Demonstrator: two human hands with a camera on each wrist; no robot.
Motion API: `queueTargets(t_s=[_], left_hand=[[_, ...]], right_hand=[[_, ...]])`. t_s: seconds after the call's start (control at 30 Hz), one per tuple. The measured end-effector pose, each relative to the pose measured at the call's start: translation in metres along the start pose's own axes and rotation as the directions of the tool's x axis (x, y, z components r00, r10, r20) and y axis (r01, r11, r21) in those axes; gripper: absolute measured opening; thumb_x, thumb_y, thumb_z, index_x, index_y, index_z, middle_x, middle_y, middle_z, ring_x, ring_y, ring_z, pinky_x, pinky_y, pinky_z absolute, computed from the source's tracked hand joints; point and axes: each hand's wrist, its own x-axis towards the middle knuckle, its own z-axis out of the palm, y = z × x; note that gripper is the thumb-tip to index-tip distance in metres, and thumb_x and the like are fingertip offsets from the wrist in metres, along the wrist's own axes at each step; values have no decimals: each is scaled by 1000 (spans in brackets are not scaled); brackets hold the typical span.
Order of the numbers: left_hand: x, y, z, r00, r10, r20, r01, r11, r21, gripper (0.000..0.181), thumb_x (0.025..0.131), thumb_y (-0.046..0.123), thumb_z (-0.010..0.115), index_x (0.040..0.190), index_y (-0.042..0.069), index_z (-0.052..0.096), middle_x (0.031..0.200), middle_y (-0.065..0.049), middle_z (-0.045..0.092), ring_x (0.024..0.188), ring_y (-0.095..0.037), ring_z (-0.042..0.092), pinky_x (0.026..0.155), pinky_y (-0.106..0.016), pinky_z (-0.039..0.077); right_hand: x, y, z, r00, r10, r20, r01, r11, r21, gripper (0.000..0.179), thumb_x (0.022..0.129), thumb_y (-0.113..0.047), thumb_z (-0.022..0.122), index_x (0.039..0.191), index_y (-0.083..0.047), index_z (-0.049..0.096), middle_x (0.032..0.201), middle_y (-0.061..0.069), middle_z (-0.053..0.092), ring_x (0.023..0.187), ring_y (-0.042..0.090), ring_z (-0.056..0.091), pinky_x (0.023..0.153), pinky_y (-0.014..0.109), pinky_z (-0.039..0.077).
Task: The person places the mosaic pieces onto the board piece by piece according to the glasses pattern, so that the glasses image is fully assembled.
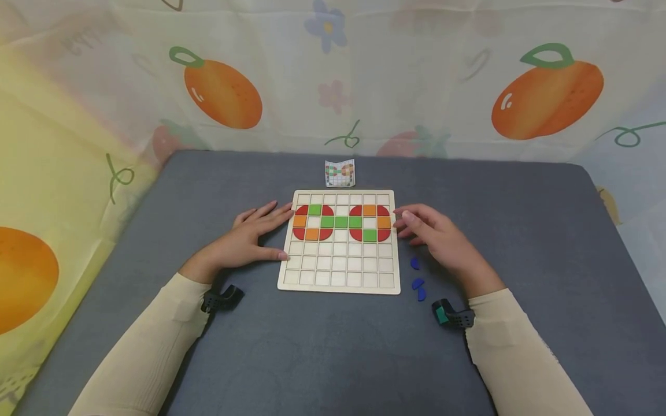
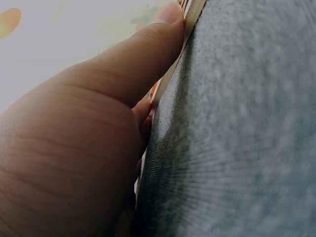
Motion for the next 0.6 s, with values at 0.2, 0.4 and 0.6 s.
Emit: queueTargets(t_s=[0.2, 0.4, 0.6], left_hand=[[0, 0, 0, 1000, -8, 2, 8, 1000, 2, 103, 94, 60, 82, 175, 27, 27, 179, 12, 18, 166, -25, 0, 124, -61, -1], [1, -1, 1, 1000, -13, 3, 13, 1000, 5, 103, 95, 62, 80, 175, 28, 25, 179, 12, 17, 166, -24, 0, 124, -61, -1], [1, 1, 0, 1000, -17, 7, 17, 1000, 8, 104, 94, 61, 81, 176, 27, 25, 179, 12, 17, 166, -25, 0, 124, -61, -1]], right_hand=[[-8, 10, -22, 995, 24, 97, -17, 997, -75, 48, 111, -24, 68, 152, -1, 58, 141, 16, 66, 121, 27, 64, 95, 22, 51], [-10, 19, -35, 981, 41, 187, -16, 991, -131, 59, 98, -14, 86, 149, 0, 61, 146, 16, 63, 121, 29, 61, 94, 24, 51], [-12, 17, -37, 974, 34, 223, 16, 975, -221, 54, 94, -17, 90, 142, -6, 67, 142, 9, 60, 122, 24, 56, 98, 22, 47]])
